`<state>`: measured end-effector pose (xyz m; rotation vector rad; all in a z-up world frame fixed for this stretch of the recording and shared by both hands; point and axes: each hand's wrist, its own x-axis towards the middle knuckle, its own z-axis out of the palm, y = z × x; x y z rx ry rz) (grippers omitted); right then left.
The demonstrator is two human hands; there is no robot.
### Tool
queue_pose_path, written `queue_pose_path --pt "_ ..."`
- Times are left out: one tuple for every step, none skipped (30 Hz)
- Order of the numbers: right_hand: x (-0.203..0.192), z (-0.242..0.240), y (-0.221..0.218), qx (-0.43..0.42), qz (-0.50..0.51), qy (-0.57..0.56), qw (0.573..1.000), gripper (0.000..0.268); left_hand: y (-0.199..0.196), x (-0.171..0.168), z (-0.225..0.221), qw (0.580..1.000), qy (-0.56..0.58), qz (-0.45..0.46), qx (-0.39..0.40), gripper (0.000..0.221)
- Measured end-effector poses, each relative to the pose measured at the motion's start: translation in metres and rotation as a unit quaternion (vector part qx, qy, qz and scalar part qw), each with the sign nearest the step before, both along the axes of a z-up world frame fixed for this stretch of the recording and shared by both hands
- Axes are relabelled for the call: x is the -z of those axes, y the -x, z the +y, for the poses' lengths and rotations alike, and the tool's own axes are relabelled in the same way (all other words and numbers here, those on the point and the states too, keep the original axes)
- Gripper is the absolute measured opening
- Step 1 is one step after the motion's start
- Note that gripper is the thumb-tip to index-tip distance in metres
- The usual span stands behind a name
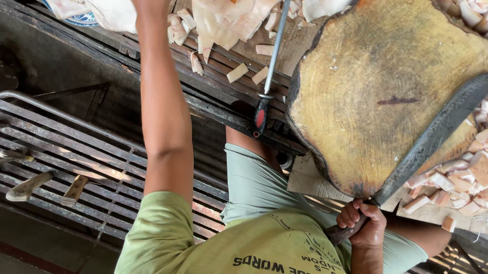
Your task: The person uses a large knife to cut a slab of pork belly into small cubes on a wooden cutting board. They repeatedly slice the meat into strips and then dice it into uniform pieces, accumulating a pile of cut meat on the board.
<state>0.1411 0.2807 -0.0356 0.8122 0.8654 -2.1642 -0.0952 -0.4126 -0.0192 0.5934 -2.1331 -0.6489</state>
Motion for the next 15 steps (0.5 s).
queue_pose_path --pt "0.000 -0.001 -0.001 -0.002 -0.002 -0.001 1.000 0.018 -0.017 -0.024 0.019 0.992 -0.124 -0.020 0.012 0.033" --pt "0.000 -0.001 -0.002 0.000 -0.004 -0.001 1.000 0.018 -0.036 -0.048 0.041 0.968 -0.245 -0.039 0.023 0.039" --pt "0.000 -0.002 -0.001 0.002 -0.005 -0.001 1.000 0.018 -0.056 -0.071 0.062 0.952 -0.301 -0.040 0.040 0.024" --pt "-0.001 -0.003 -0.001 0.004 -0.006 -0.001 1.000 0.018 -0.076 -0.092 0.084 0.932 -0.356 -0.041 0.056 0.037" --pt "-0.002 -0.004 0.000 -0.005 -0.003 -0.004 1.000 0.017 -0.089 -0.110 0.107 0.912 -0.387 -0.041 0.127 0.033" --pt "-0.005 -0.006 0.002 -0.015 0.000 -0.008 1.000 0.017 -0.099 -0.125 0.128 0.887 -0.415 -0.040 0.197 0.031" --pt "-0.008 -0.008 0.004 -0.023 0.004 -0.012 1.000 0.017 -0.108 -0.135 0.153 0.864 -0.459 -0.061 0.199 0.031" --pt "-0.011 -0.011 0.007 -0.025 0.012 0.001 1.000 0.018 -0.113 -0.141 0.177 0.838 -0.501 -0.082 0.202 0.032" --pt "-0.014 -0.015 0.007 -0.024 0.020 0.014 0.999 0.021 -0.109 -0.143 0.203 0.776 -0.566 -0.032 0.276 0.034" --pt "-0.017 -0.018 0.007 -0.024 0.027 0.026 0.999 0.024 -0.106 -0.142 0.226 0.701 -0.624 0.017 0.344 0.039" --pt "-0.021 -0.020 0.006 -0.016 0.040 0.005 0.999 0.018 -0.107 -0.140 0.249 0.675 -0.631 0.001 0.383 0.040" --pt "-0.024 -0.021 0.004 -0.008 0.052 -0.017 0.998 0.013 -0.108 -0.136 0.271 0.646 -0.637 -0.015 0.420 0.041" --pt "-0.029 -0.018 0.002 0.001 0.061 -0.041 0.997 0.011 -0.108 -0.131 0.292 0.616 -0.635 -0.028 0.465 0.040" --pt "-0.034 -0.012 -0.001 0.010 0.073 -0.051 0.996 0.010 -0.108 -0.125 0.311 0.583 -0.632 -0.042 0.509 0.039" --pt "-0.037 -0.008 -0.001 0.019 0.088 -0.060 0.994 0.010 -0.107 -0.120 0.326 0.550 -0.624 -0.054 0.552 0.039"
